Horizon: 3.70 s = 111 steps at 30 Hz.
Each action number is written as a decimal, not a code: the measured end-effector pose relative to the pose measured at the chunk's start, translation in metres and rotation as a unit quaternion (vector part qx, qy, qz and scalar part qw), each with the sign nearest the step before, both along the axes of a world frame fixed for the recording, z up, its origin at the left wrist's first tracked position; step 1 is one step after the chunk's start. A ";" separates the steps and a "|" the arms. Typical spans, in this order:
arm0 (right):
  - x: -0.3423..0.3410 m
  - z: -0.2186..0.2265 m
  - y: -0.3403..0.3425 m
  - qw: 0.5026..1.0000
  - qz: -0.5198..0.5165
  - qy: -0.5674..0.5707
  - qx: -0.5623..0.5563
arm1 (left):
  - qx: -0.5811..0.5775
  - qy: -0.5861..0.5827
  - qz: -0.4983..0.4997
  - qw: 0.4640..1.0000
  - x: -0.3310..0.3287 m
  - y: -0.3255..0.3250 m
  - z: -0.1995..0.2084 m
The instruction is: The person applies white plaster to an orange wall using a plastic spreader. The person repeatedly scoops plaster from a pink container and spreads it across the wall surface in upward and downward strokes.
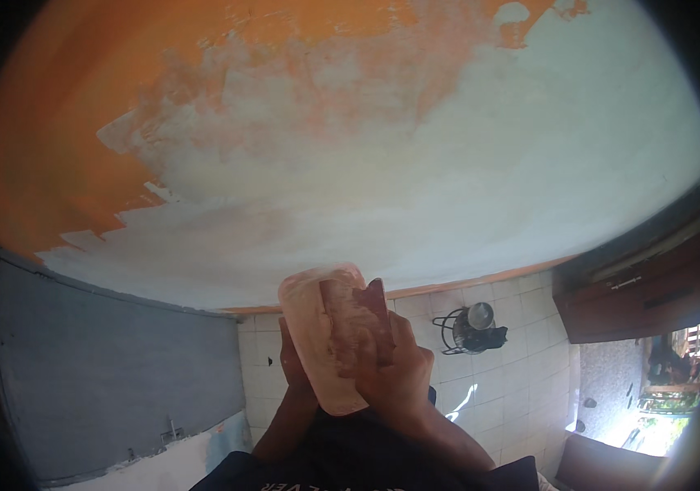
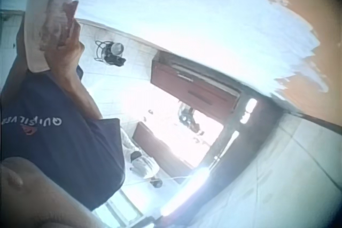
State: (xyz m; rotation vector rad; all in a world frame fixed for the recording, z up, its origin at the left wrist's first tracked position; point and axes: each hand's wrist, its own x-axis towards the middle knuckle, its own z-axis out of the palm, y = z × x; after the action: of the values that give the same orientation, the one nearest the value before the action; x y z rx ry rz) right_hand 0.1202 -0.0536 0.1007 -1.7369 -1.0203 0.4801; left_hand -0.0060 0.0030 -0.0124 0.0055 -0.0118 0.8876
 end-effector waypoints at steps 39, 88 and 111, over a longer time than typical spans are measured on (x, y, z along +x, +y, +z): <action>0.004 0.000 0.002 0.987 0.108 -0.013 -0.114 | -0.005 0.076 0.037 0.996 -0.002 0.003 0.016; 0.003 -0.010 0.014 0.975 0.154 0.128 -0.094 | 0.010 0.163 0.066 0.984 -0.006 0.001 0.019; 0.034 0.013 0.000 0.972 0.139 0.161 -0.104 | -0.003 0.257 0.153 0.954 -0.006 0.008 0.011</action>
State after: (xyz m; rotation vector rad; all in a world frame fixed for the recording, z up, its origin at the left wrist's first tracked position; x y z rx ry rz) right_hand 0.1538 -0.0532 0.1133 -1.6310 -1.0066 1.0439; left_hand -0.0124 0.0108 -0.0016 0.2391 0.4899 1.1740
